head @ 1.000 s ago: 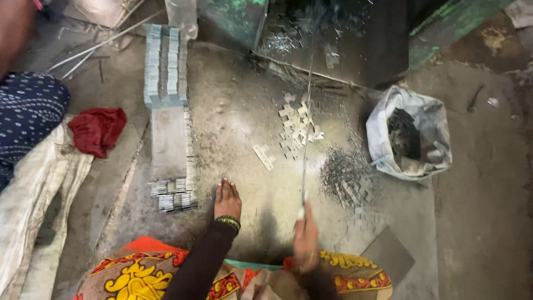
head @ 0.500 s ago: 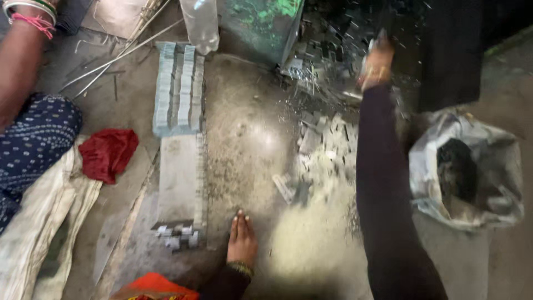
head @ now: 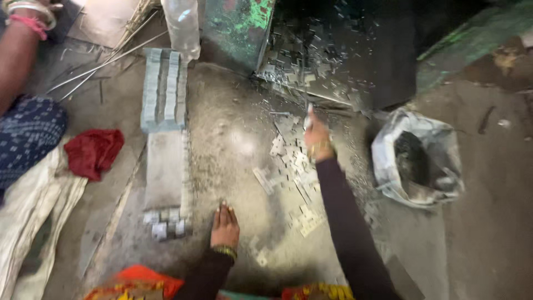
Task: The person sits on the floor and sorts small metal parts by picking them up from a pile and stacking them into neat piles. The person also uses a small white cloth to wipe the metal parts before stacking them.
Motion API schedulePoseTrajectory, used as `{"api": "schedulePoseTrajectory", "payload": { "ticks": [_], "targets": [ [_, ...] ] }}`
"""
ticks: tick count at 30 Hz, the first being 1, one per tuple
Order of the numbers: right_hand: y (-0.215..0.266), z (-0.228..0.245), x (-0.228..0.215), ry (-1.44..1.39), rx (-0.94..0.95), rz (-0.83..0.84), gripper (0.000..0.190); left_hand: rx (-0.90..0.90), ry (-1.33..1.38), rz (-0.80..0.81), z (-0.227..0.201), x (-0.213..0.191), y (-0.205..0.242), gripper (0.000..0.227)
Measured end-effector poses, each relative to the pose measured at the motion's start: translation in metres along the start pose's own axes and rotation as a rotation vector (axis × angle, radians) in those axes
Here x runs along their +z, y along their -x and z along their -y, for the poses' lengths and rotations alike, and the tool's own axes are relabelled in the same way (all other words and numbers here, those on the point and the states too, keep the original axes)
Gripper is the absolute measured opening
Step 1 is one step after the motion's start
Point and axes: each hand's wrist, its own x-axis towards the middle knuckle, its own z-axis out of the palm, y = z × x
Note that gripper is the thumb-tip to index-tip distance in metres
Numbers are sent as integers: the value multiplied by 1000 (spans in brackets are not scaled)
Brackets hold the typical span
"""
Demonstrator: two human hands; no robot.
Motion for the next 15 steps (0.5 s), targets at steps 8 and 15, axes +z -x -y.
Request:
{"api": "schedulePoseTrajectory", "payload": {
  "ticks": [8, 15],
  "targets": [
    [396, -20, -47, -377, -83, 17, 49, -46, 70, -184, 3, 9, -1, 57],
    [514, -25, 3, -733, 741, 58, 49, -96, 60, -294, 1, -11, 6, 55]
  ]
}}
